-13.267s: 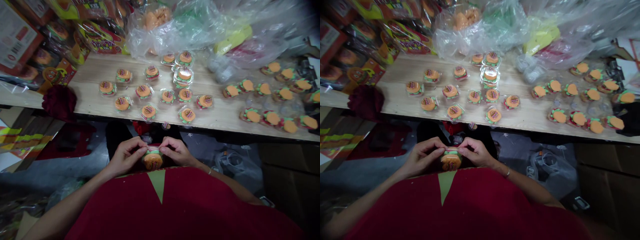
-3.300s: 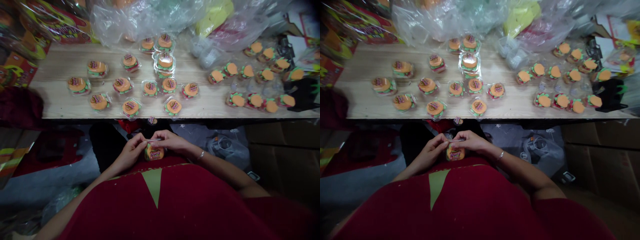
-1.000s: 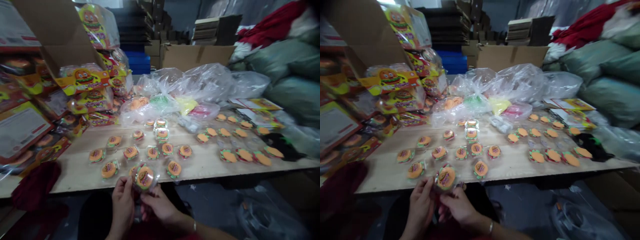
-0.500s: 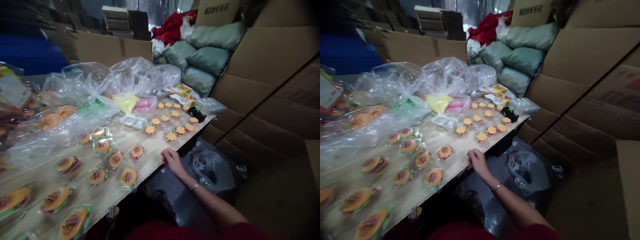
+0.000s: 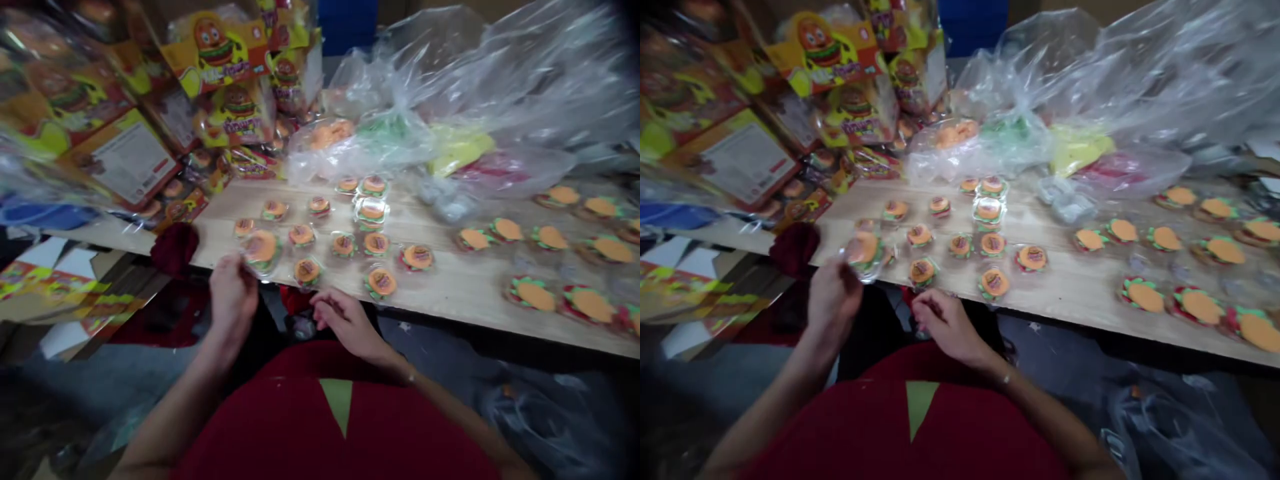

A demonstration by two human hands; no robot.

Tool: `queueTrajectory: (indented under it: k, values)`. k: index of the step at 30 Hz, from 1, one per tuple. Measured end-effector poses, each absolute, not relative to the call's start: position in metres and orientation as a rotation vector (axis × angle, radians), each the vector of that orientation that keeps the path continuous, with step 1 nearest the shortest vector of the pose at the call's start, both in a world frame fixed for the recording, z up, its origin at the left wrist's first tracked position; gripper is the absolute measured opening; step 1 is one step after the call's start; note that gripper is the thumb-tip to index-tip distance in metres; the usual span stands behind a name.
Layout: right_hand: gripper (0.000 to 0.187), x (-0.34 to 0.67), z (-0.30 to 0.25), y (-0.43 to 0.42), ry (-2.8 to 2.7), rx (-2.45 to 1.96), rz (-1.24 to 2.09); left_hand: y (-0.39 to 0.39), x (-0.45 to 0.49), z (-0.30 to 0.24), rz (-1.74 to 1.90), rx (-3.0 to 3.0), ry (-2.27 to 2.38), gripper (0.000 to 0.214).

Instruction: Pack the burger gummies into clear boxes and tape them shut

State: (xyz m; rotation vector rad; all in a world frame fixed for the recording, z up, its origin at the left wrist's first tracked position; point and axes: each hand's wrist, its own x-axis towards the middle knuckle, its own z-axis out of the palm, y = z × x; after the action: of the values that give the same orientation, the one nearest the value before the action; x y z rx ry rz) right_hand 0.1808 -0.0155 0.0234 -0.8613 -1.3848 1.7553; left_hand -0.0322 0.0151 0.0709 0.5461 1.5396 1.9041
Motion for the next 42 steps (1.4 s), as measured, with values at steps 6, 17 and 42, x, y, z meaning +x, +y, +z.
queueTrajectory:
  k: [6,17,42]
  values:
    - [0.039,0.142,0.028,-0.010,-1.301,-0.814,1.757,0.005,0.022,0.053,1.970,0.475,1.236,0.022]
    - [0.037,0.143,0.022,-0.015,-1.316,-0.877,1.705,-0.014,0.032,0.041,1.979,0.485,1.220,0.021]
    - [0.050,0.236,0.034,-0.014,-2.178,-0.379,1.784,-0.042,-0.001,0.049,0.885,0.747,0.938,0.057]
